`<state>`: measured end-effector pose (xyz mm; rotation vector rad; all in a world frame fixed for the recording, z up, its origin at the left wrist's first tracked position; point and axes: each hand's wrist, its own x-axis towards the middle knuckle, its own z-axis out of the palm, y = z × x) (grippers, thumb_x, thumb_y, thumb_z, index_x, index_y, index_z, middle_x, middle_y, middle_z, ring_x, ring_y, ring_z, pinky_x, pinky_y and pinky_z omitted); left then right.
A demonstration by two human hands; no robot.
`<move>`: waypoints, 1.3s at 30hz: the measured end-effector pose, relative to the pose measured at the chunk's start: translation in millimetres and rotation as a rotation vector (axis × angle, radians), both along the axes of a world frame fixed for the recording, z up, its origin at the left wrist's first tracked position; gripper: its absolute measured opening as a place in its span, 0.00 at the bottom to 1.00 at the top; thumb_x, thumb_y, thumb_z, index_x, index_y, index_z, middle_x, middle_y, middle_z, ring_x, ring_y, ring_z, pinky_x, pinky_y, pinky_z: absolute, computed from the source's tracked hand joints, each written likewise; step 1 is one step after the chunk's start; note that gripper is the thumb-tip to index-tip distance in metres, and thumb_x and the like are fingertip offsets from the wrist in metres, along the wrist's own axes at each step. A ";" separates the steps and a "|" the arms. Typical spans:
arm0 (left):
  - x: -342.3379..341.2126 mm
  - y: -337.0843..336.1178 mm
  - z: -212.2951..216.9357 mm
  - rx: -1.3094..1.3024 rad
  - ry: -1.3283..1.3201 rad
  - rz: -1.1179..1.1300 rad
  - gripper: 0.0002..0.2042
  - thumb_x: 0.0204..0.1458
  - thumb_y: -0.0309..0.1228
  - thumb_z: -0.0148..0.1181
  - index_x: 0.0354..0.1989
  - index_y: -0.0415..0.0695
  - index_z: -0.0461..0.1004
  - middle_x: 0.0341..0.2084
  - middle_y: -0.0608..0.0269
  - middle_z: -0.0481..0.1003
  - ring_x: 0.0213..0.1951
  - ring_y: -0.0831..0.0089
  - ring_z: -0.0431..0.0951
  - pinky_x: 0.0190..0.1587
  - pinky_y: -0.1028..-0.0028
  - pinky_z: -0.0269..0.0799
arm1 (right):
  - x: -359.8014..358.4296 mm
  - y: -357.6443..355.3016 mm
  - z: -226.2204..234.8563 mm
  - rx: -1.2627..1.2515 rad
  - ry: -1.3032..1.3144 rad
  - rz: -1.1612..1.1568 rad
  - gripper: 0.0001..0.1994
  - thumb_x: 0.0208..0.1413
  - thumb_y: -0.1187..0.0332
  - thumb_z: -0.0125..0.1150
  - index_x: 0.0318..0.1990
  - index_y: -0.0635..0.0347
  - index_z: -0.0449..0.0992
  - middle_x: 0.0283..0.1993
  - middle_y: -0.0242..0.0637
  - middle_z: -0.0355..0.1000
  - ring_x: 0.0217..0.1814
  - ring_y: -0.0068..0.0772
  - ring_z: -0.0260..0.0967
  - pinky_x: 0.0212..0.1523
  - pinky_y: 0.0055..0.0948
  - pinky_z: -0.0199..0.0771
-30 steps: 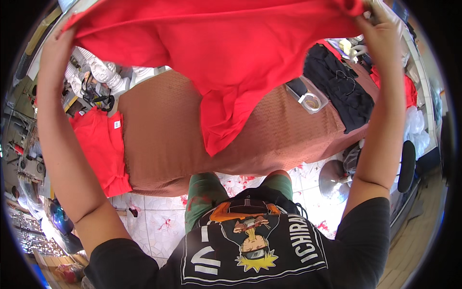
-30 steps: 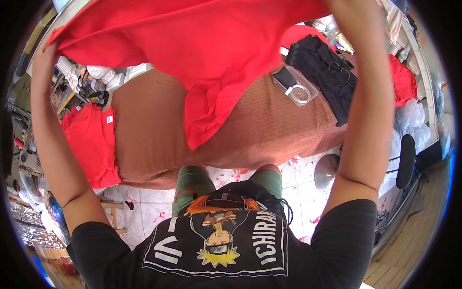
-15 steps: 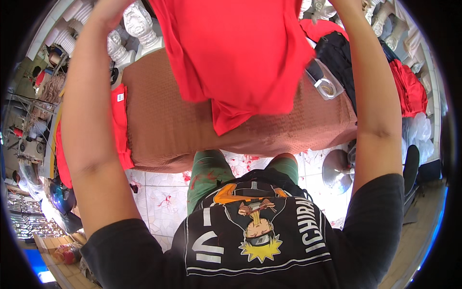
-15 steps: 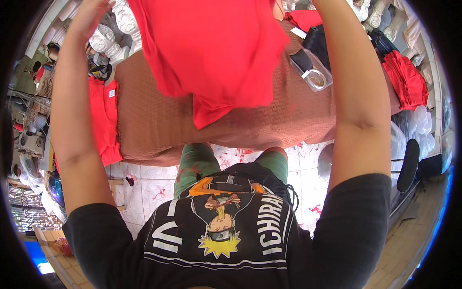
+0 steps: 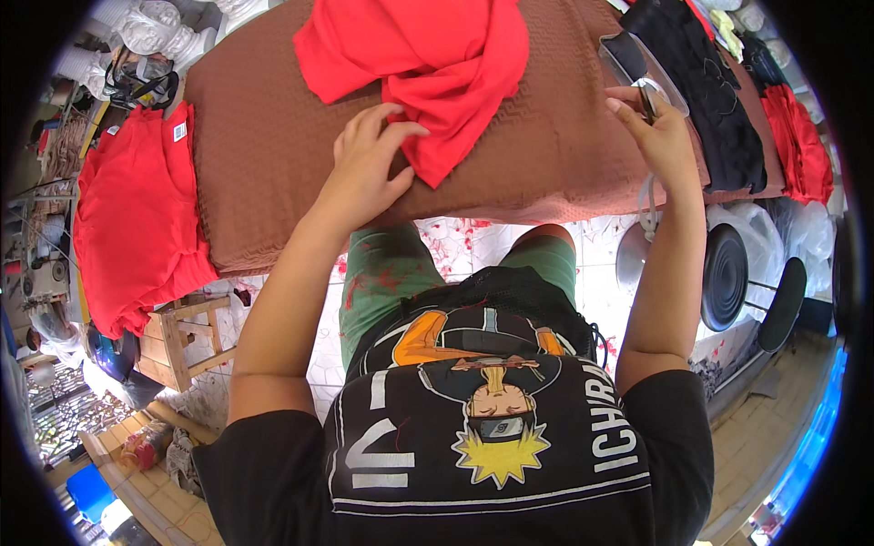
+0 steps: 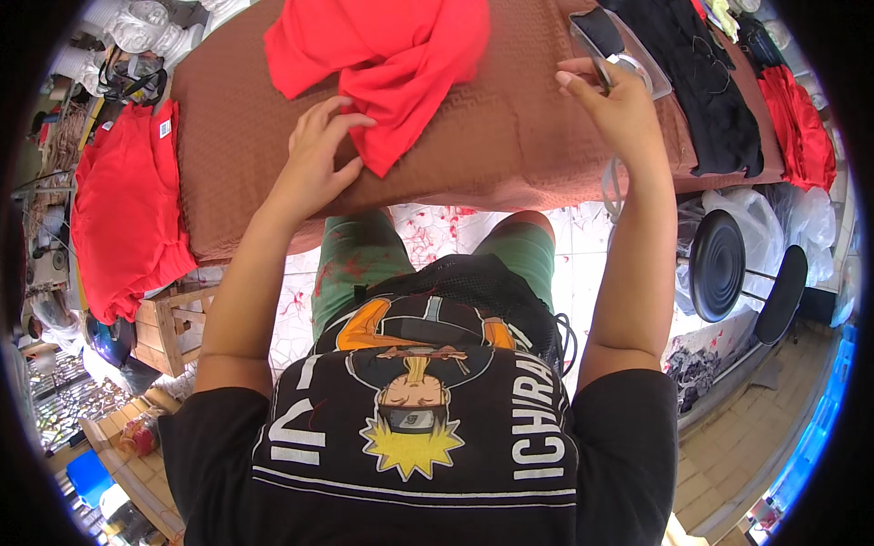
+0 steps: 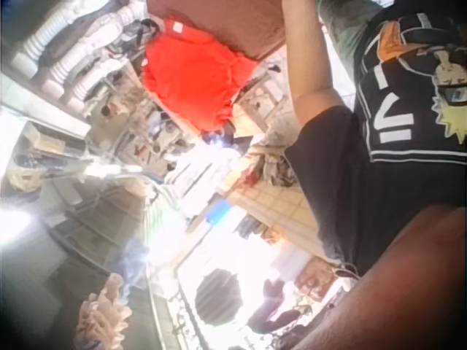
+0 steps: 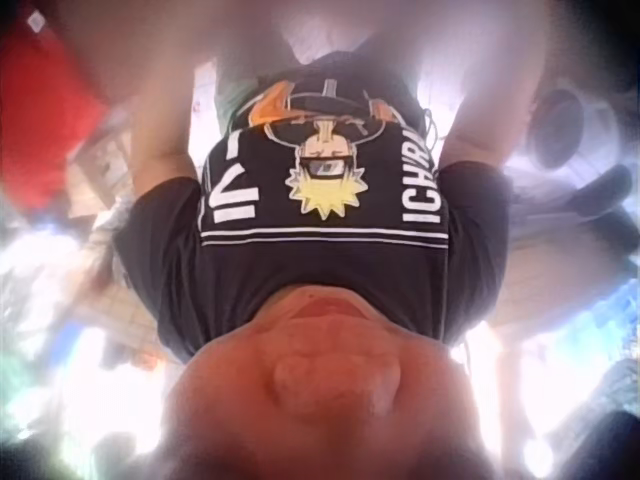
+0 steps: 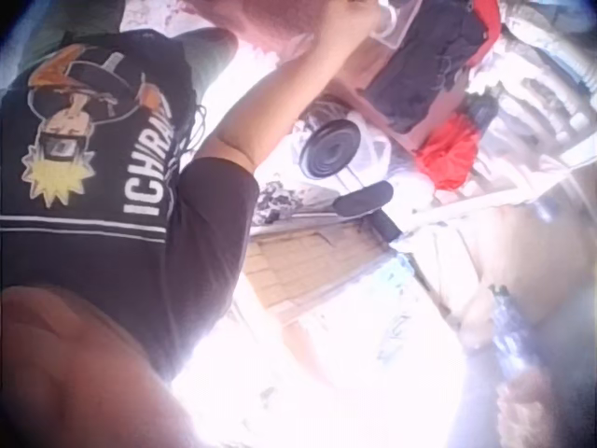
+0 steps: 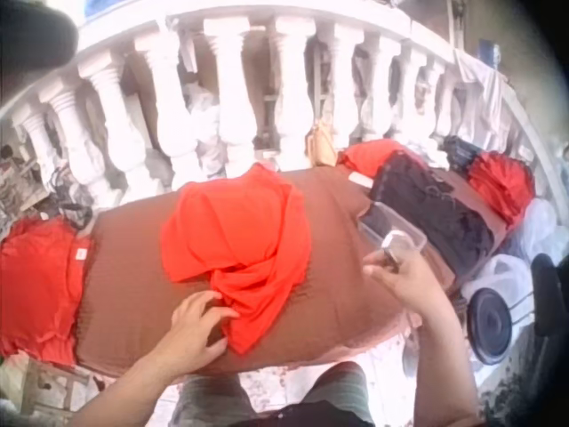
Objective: The person trims loose threads from red tank tops using shears, turning the garments over and checking the seams.
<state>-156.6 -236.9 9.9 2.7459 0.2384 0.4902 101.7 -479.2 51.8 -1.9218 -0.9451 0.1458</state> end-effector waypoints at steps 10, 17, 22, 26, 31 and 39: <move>78.5 -43.4 93.2 -1.433 -0.591 -0.147 0.09 0.56 0.32 0.54 0.37 0.40 0.74 0.26 0.71 0.74 0.27 0.87 0.72 0.31 0.84 0.67 | -65.1 23.2 34.4 0.273 0.301 0.095 0.11 0.48 0.69 0.66 0.38 0.62 0.76 0.30 0.26 0.73 0.27 0.12 0.67 0.26 0.15 0.64; 76.1 -67.6 66.3 -1.295 -0.379 -0.156 0.08 0.53 0.26 0.56 0.41 0.38 0.73 0.31 0.67 0.76 0.32 0.85 0.73 0.34 0.83 0.69 | -99.9 44.7 30.7 0.312 0.077 -0.012 0.17 0.41 0.69 0.70 0.40 0.62 0.74 0.36 0.33 0.74 0.30 0.19 0.68 0.31 0.23 0.70; 66.4 -66.6 58.0 -0.972 -0.527 -0.035 0.07 0.45 0.19 0.59 0.33 0.40 0.71 0.28 0.70 0.72 0.31 0.83 0.70 0.36 0.82 0.68 | -96.5 38.7 22.2 0.293 -0.150 -0.094 0.13 0.39 0.78 0.62 0.37 0.59 0.73 0.35 0.32 0.71 0.29 0.24 0.68 0.30 0.25 0.70; 57.8 -61.9 57.5 -0.814 -0.764 -0.004 0.11 0.37 0.14 0.61 0.28 0.41 0.69 0.27 0.69 0.68 0.29 0.81 0.69 0.35 0.82 0.67 | -104.1 33.2 24.1 0.374 -0.378 -0.095 0.13 0.36 0.83 0.59 0.32 0.59 0.71 0.31 0.33 0.69 0.25 0.27 0.68 0.25 0.22 0.68; 52.1 -64.0 54.9 -0.554 -0.864 -0.020 0.14 0.33 0.11 0.60 0.29 0.42 0.69 0.28 0.65 0.67 0.28 0.78 0.69 0.34 0.79 0.67 | -105.8 31.6 17.4 0.470 -0.529 -0.077 0.14 0.34 0.86 0.58 0.31 0.59 0.71 0.33 0.34 0.68 0.25 0.23 0.67 0.21 0.17 0.65; 77.0 55.4 57.8 -0.196 -0.884 0.337 0.13 0.45 0.18 0.56 0.40 0.40 0.71 0.35 0.60 0.76 0.37 0.75 0.77 0.41 0.78 0.71 | -88.8 -0.1 55.2 0.913 -0.164 -0.294 0.14 0.44 0.86 0.55 0.40 0.64 0.69 0.36 0.31 0.69 0.28 0.12 0.63 0.26 0.10 0.59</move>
